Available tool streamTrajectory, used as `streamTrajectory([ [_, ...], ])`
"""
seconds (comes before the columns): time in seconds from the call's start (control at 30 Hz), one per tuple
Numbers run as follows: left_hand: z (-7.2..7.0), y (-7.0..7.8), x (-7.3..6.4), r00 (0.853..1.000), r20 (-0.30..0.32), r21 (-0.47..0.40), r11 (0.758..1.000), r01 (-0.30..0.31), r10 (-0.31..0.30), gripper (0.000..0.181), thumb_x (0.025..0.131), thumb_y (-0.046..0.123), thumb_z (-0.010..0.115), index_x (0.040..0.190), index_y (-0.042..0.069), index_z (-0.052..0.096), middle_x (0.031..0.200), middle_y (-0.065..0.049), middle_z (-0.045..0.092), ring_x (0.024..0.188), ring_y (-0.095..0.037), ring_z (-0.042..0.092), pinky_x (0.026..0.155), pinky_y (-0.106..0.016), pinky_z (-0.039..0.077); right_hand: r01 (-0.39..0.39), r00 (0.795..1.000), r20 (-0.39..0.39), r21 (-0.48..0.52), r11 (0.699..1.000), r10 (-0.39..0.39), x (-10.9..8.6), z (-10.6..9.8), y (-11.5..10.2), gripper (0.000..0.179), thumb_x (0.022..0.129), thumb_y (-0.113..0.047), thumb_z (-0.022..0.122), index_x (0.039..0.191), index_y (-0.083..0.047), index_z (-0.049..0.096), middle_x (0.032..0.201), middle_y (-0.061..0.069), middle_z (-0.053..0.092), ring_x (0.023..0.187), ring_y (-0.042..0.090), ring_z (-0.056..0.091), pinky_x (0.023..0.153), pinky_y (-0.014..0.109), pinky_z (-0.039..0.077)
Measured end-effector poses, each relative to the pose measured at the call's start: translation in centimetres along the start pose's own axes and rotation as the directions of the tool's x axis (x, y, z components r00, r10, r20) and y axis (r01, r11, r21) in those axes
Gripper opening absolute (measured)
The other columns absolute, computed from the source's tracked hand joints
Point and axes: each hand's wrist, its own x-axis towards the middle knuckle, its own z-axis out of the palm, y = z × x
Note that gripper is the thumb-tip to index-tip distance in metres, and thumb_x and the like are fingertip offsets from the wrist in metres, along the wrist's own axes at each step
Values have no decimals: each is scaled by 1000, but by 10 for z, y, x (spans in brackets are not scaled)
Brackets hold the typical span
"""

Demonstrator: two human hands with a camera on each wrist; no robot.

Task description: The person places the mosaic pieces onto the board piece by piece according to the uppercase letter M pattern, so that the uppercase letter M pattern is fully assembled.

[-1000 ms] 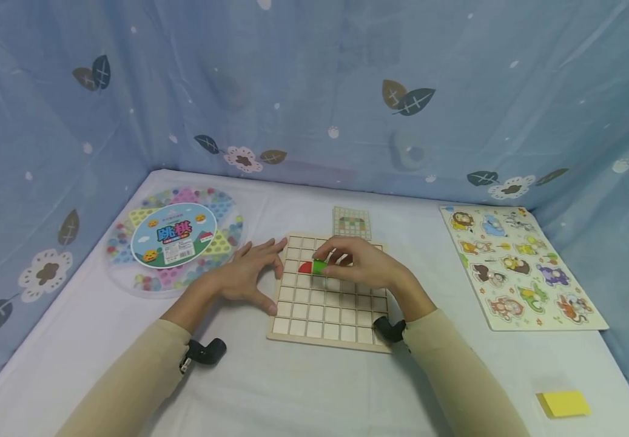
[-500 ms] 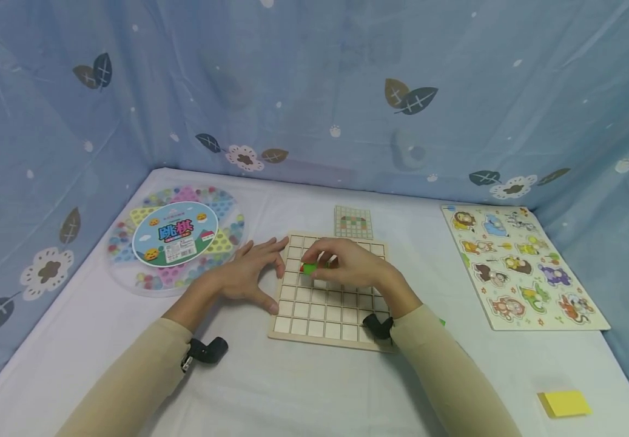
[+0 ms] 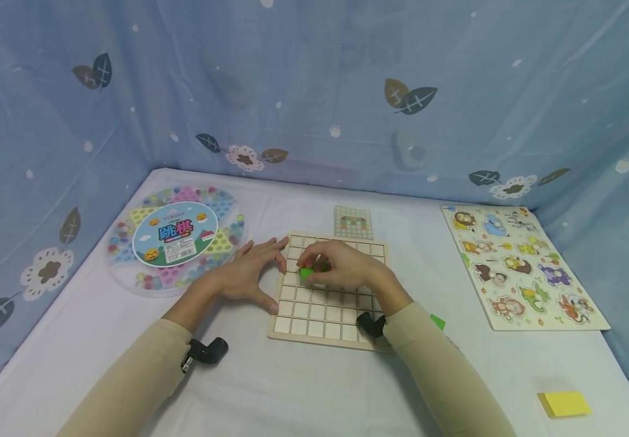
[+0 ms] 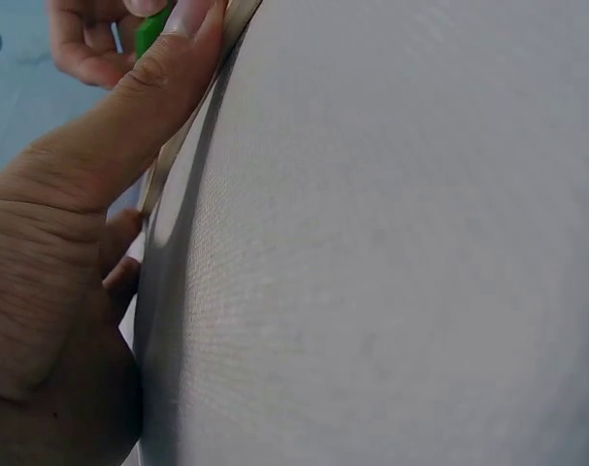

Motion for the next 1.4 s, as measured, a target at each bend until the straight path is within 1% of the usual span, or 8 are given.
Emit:
streamTrajectory([
  [0.23,0,-2,-11,1000,-27,35,999,6,-5,74,64,63,90,120,31,55,171,-2,22,159,-32,14,125,-63,-2,-24,1000,18,-39,999,25,5,4,-4,25,94,-14,76,118,-11,69,111,-1,70,96,13,68,88,32,58],
  [0.33,-2,-1,-17,1000,-28,33,999,-5,6,71,68,61,89,123,30,57,170,-4,24,158,-34,15,126,-62,-1,-35,999,15,-59,998,36,5,5,-6,24,94,-16,76,117,-13,70,107,-4,69,93,11,66,86,29,56],
  [0.47,-4,-1,-21,1000,-16,17,1000,-11,11,64,71,59,88,123,33,62,170,-2,25,159,-32,12,127,-60,-1,-44,999,11,-81,996,45,6,6,-7,23,94,-17,76,116,-14,70,107,-5,69,93,11,65,85,29,56],
  [0.7,-4,-4,-20,1000,-19,26,1000,-16,16,59,71,60,87,119,34,66,169,1,26,159,-30,12,127,-59,-1,-57,998,11,-106,993,58,7,7,-11,23,94,-16,75,117,-13,70,110,-5,69,96,12,65,88,31,56],
  [0.9,-4,-2,-19,1000,-19,15,1000,-23,23,57,70,56,89,117,32,66,169,-3,28,159,-32,13,126,-61,1,-51,998,13,-116,992,53,6,7,-11,22,94,-16,75,116,-13,71,108,-3,70,95,13,65,88,31,56],
  [1.07,-2,-3,-16,1000,-16,19,1000,-24,24,58,70,58,89,117,34,66,169,0,28,159,-30,13,126,-60,1,-64,998,11,-130,989,66,5,6,-11,23,94,-18,76,116,-13,71,108,-3,70,94,13,65,87,31,56],
  [1.23,-1,-3,-14,999,-19,1,999,-42,42,58,70,58,89,117,33,67,169,-3,28,159,-34,14,126,-62,1,-65,998,8,-139,988,67,4,7,-9,23,93,-19,77,115,-13,71,105,-3,69,91,13,63,86,32,56],
  [1.4,0,-3,-14,999,-23,-8,999,-42,42,58,70,57,89,118,32,67,169,-3,28,159,-34,14,126,-62,1,-57,998,18,-152,987,60,4,8,-8,23,93,-19,77,115,-14,71,103,-3,70,89,11,62,84,30,55],
])
